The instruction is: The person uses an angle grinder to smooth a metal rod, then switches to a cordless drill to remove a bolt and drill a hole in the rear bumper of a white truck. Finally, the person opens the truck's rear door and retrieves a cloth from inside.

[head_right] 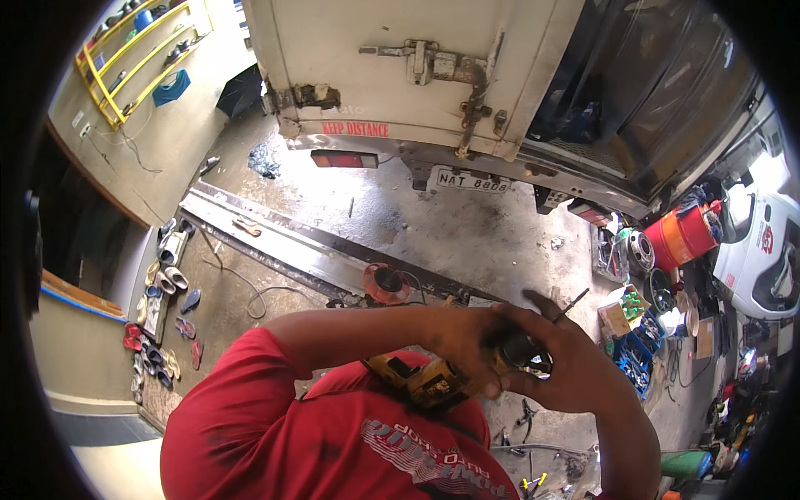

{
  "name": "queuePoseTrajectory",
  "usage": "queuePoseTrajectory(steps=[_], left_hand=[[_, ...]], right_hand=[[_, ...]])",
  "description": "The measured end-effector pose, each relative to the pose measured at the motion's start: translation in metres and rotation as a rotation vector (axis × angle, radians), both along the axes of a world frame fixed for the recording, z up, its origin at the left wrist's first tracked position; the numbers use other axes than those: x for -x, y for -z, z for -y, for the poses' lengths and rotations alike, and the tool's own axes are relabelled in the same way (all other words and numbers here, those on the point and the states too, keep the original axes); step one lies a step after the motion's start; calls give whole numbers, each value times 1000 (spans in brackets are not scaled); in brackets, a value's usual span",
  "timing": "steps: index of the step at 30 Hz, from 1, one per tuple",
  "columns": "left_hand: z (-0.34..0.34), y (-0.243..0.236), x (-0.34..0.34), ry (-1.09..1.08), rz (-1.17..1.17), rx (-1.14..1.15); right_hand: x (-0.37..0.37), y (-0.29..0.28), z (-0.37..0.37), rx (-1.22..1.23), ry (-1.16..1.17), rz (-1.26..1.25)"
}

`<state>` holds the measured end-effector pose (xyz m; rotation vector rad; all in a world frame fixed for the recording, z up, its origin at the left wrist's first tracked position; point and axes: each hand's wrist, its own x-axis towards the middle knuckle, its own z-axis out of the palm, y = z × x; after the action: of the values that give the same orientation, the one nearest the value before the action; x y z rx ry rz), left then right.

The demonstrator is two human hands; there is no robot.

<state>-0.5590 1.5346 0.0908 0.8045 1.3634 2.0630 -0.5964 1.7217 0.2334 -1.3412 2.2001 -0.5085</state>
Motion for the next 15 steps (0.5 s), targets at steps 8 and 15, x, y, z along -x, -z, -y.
queuePoseTrajectory(steps=[8,15], left_hand=[[-14,-39,-27,-356,-218,337],[-25,-45,-30,-527,-122,460]], right_hand=[[-4,21,-7,164,90,29],[-15,20,-2,218,172,-4]])
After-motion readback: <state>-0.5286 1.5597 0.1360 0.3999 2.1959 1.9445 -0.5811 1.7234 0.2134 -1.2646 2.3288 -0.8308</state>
